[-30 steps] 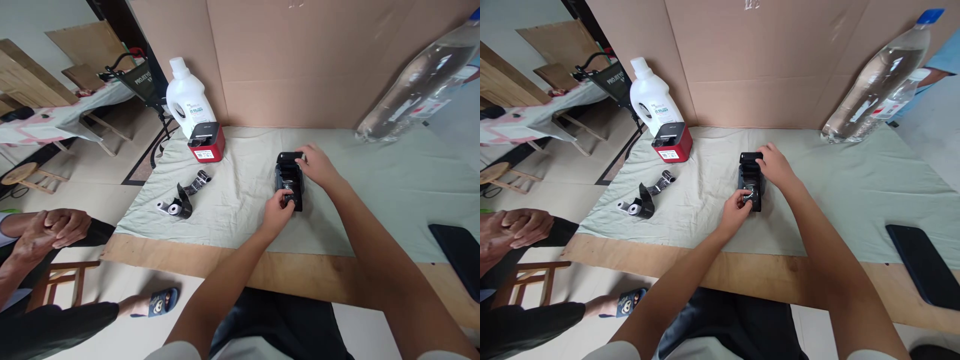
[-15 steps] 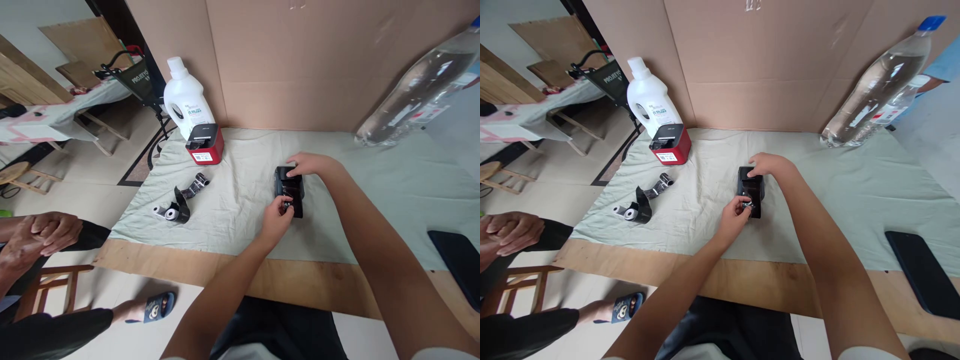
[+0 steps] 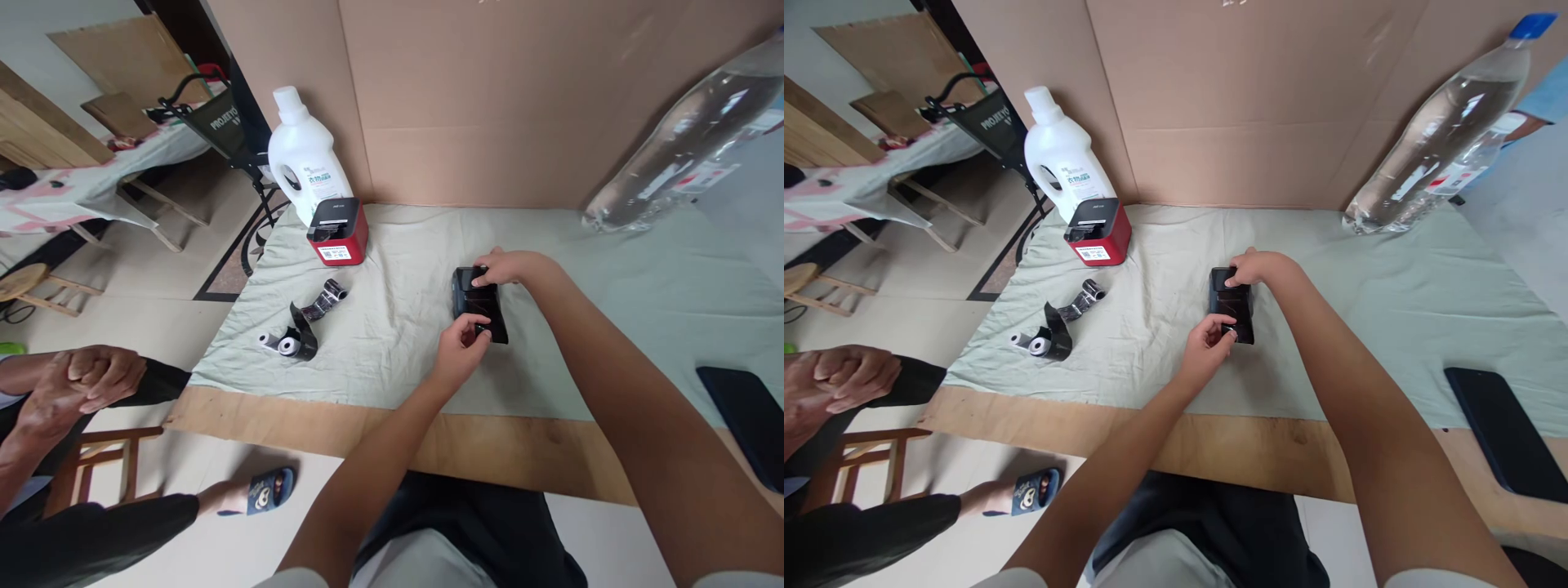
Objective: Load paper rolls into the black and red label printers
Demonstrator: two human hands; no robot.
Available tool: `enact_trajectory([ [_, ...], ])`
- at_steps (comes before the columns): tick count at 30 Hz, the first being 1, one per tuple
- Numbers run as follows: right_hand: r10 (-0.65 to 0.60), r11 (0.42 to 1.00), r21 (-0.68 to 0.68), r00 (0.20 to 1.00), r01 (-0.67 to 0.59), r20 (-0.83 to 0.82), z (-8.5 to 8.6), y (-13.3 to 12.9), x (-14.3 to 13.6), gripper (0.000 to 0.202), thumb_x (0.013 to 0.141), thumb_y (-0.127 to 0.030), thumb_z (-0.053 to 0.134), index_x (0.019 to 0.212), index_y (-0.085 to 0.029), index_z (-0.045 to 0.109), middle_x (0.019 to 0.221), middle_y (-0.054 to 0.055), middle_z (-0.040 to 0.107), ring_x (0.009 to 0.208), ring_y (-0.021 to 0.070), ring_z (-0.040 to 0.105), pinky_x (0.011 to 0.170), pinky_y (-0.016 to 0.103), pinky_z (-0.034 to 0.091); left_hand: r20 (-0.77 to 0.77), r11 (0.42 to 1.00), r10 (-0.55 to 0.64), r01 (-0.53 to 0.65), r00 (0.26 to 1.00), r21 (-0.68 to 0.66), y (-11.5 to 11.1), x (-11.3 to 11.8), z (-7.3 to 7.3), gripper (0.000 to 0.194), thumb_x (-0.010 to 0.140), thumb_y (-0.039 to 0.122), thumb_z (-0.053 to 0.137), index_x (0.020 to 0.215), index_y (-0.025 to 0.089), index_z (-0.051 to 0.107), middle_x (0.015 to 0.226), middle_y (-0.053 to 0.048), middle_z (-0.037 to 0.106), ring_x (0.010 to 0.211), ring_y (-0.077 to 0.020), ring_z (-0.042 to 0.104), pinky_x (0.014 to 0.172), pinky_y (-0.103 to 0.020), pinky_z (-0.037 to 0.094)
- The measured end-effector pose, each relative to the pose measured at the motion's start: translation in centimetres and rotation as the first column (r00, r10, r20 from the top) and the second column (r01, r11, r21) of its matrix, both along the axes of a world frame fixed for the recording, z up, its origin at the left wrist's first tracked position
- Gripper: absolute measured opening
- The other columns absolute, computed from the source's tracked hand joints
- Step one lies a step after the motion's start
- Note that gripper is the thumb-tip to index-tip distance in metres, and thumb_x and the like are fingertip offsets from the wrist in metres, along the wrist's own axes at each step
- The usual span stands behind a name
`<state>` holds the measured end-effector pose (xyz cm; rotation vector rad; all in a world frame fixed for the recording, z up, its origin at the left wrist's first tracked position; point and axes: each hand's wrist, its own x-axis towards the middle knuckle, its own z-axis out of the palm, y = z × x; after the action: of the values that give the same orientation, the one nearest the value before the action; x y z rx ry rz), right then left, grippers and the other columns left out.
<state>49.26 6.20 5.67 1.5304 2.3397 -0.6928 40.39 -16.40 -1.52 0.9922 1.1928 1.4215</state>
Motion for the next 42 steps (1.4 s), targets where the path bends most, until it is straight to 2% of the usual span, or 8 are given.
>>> enact_trajectory([
  [6,0.029,0.995,-0.092,0.997,-0.023,0.073,1.4,-1.8,-0.9,0.060,0.086,-0.054,0.074,0.137,-0.024,0.069,0.110,0.016,0.078,0.080,0.0313,0.075,0.079,0.049,0.060,-0.042,0.999,0.010,-0.008,0.999,0.054,-0.1,-0.2,0.2,0.019,0.088,0.032,0.070,0.103,0.021,0.068,0.068,0.007,0.042,0.061,-0.0094,0.043,0.060,-0.024,0.036],
  [12,-0.139,0.976,-0.166,0.989,0.144,0.042,2.4,-3.1,-1.1,0.067,0.086,-0.045,0.074,0.150,-0.028,0.060,0.140,0.016,0.070,0.083,0.0309,0.076,0.074,0.045,0.060,-0.076,0.992,0.020,-0.010,0.997,0.127,0.0,-0.4,0.1,0.016,0.089,0.031,0.069,0.100,0.021,0.068,0.067,0.007,0.043,0.062,-0.0099,0.041,0.061,-0.024,0.035],
  [19,-0.361,0.932,-0.120,0.901,0.342,-0.240,0.4,-5.1,1.0,0.086,0.079,-0.047,0.084,0.156,-0.021,0.054,0.128,0.019,0.074,0.085,0.0287,0.075,0.071,0.038,0.058,-0.084,0.993,0.043,-0.033,0.996,0.111,-0.2,-0.3,0.0,0.019,0.091,0.031,0.068,0.107,0.023,0.067,0.070,0.006,0.049,0.066,-0.0108,0.055,0.064,-0.024,0.044],
  [23,-0.457,0.875,-0.162,0.667,0.456,-0.588,-2.7,-7.0,2.3,0.073,0.081,-0.051,0.080,0.144,-0.016,0.063,0.122,0.016,0.075,0.092,0.0272,0.074,0.072,0.035,0.060,-0.018,0.991,-0.002,0.004,1.000,0.130,-0.2,-0.5,0.5,0.030,0.095,0.041,0.067,0.119,0.022,0.062,0.075,0.003,0.065,0.074,-0.0150,0.070,0.067,-0.025,0.049],
  [27,-0.475,0.803,-0.259,0.315,0.536,-0.821,-6.2,-8.9,3.4,0.038,0.086,-0.047,0.066,0.109,-0.018,0.075,0.104,0.012,0.078,0.095,0.0271,0.075,0.080,0.038,0.062,0.067,0.974,-0.034,0.018,0.997,0.226,0.2,-2.4,1.0,0.046,0.101,0.050,0.059,0.139,0.023,0.054,0.115,-0.011,0.078,0.072,-0.0150,0.073,0.070,-0.030,0.054],
  [30,-0.454,0.782,-0.299,0.171,0.547,-0.874,-8.2,-10.3,4.0,0.028,0.080,-0.038,0.064,0.097,-0.020,0.075,0.099,0.010,0.079,0.101,0.0293,0.076,0.094,0.046,0.062,-0.095,0.974,0.108,-0.087,0.990,0.207,1.1,-4.8,0.8,0.052,0.103,0.044,0.056,0.150,0.024,0.047,0.144,-0.018,0.068,0.106,-0.0237,0.077,0.094,-0.041,0.058],
  [35,-0.160,0.897,-0.004,0.317,0.442,-0.935,-9.6,-12.9,4.0,0.046,0.076,-0.032,0.061,0.118,-0.022,0.077,0.125,0.009,0.078,0.127,0.0331,0.069,0.115,0.053,0.051,-0.737,0.998,-0.067,0.048,0.672,-0.046,3.0,-6.5,-0.5,0.090,0.082,0.028,0.082,0.162,0.020,0.040,0.169,-0.019,0.042,0.161,-0.0356,0.036,0.135,-0.056,0.020],
  [42,0.006,0.891,0.210,0.453,0.402,-0.892,-8.9,-14.5,4.9,0.076,0.071,-0.030,0.071,0.146,-0.019,0.062,0.138,0.015,0.072,0.125,0.0374,0.070,0.107,0.054,0.056,-0.939,0.988,-0.149,0.096,0.311,-0.125,3.8,-4.9,2.0,0.078,0.092,0.018,0.067,0.165,0.021,0.039,0.152,-0.014,0.064,0.140,-0.0331,0.063,0.128,-0.050,0.037],
])
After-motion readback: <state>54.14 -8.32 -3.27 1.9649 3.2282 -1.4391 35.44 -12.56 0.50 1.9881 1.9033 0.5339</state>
